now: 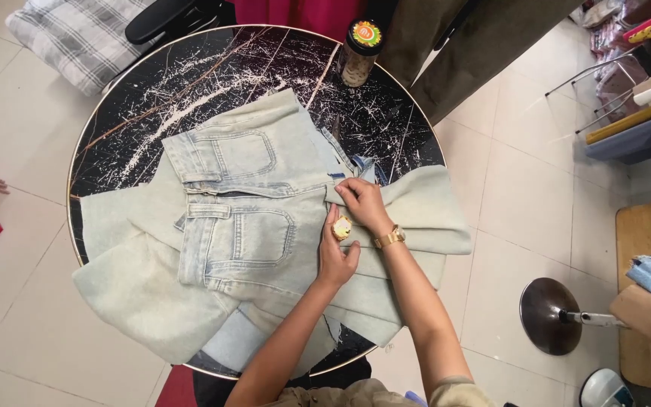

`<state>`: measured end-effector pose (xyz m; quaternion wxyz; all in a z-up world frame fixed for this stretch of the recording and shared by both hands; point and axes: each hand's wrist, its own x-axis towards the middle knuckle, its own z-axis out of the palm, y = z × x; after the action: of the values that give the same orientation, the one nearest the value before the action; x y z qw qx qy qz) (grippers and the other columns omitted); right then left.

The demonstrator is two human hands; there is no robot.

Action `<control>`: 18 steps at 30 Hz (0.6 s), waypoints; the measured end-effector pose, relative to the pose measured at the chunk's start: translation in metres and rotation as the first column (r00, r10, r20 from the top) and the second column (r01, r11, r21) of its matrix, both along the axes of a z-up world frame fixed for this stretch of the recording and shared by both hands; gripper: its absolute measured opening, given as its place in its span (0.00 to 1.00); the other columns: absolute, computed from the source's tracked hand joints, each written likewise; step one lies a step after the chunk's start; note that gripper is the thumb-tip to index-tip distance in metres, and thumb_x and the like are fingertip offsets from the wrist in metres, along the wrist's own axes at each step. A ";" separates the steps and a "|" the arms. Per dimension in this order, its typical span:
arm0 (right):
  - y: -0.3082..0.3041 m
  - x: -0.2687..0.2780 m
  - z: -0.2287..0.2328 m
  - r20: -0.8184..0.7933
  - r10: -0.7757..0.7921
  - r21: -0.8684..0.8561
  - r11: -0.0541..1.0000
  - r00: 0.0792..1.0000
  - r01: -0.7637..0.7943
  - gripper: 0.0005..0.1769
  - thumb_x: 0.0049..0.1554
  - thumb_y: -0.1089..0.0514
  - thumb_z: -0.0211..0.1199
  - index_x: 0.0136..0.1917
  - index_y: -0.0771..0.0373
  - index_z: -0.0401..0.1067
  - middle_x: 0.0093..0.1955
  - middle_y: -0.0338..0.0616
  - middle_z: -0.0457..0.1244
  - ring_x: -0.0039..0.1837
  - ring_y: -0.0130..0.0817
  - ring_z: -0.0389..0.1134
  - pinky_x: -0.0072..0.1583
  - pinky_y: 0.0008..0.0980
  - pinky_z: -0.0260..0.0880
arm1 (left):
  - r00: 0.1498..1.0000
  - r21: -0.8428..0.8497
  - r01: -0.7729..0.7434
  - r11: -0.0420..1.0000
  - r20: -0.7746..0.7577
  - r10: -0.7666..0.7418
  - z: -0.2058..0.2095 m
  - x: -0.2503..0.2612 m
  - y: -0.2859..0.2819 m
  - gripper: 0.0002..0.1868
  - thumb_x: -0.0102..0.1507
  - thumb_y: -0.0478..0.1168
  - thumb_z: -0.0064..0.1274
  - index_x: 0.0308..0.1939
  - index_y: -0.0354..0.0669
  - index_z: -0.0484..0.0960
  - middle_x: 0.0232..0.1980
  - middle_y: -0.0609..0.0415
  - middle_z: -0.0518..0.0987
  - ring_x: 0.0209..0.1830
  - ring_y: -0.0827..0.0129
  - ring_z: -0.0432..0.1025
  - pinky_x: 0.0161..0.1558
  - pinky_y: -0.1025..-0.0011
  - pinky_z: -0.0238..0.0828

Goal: The person is pleating and arranging a piece of light-colored denim fabric on a round table while holding a small snack.

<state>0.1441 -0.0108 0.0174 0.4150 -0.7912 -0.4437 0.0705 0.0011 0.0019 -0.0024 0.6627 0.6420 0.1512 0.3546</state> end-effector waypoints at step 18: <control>-0.005 -0.001 0.001 0.174 0.083 0.079 0.992 0.981 -0.098 0.04 0.52 0.58 0.58 0.36 0.59 0.70 0.28 0.45 0.59 0.36 0.46 0.63 0.42 0.38 0.64 | 0.993 0.152 -0.114 0.982 0.025 0.112 0.014 0.018 0.019 0.37 0.46 0.30 0.47 0.59 0.28 0.53 0.60 0.37 0.58 0.62 0.47 0.54 0.62 0.63 0.51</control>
<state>0.1435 -0.0163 0.0182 0.4062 -0.7544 -0.5157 0.0022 0.0188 0.0206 0.0113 0.5915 0.6784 0.1544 0.4075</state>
